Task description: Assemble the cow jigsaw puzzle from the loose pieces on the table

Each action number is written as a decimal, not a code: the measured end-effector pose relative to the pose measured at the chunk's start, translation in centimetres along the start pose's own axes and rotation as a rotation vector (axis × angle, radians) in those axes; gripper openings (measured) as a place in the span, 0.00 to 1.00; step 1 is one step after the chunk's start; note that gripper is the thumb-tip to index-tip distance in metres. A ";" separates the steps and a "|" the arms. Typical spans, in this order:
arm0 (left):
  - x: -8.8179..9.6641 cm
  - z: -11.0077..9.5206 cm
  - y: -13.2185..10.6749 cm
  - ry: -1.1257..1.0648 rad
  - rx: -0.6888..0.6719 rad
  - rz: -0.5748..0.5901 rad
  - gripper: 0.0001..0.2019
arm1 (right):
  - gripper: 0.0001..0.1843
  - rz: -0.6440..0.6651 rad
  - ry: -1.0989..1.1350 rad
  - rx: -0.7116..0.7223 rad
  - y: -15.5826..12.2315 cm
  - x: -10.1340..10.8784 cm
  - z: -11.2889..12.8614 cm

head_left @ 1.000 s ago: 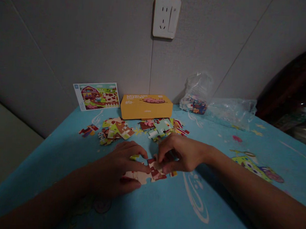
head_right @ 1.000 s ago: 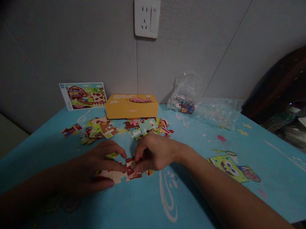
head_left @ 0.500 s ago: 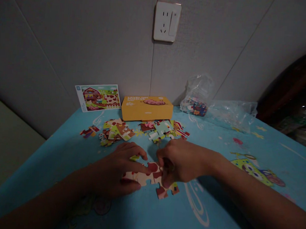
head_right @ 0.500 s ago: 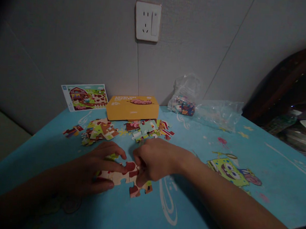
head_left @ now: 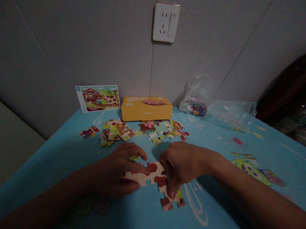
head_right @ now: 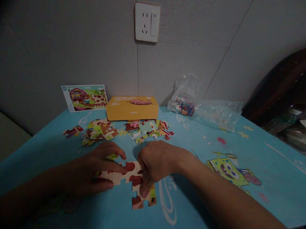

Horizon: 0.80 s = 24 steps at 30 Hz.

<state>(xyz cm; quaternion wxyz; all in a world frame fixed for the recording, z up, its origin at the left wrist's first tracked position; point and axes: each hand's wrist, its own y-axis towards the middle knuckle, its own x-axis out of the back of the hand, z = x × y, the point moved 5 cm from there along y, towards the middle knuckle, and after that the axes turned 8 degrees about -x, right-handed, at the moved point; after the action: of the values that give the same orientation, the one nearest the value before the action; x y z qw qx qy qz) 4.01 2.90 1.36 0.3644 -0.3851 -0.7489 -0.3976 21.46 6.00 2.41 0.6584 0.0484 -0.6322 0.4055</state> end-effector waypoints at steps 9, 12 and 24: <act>0.0 0.0 0.2 -0.006 0.004 0.015 0.17 | 0.19 -0.104 -0.002 -0.017 -0.6 1.5 -1.3; -0.1 0.1 0.1 -0.016 0.000 0.008 0.18 | 0.15 -0.118 0.013 -0.033 -0.7 2.0 -1.8; 0.0 0.1 0.1 -0.013 0.010 0.015 0.19 | 0.15 0.012 0.063 -0.007 0.1 0.4 -1.1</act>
<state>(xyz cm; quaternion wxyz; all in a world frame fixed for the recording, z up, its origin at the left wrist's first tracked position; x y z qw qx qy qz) 4.10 2.99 1.35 0.3647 -0.3914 -0.7502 -0.3885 22.23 6.92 2.44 0.6759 0.0293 -0.6128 0.4084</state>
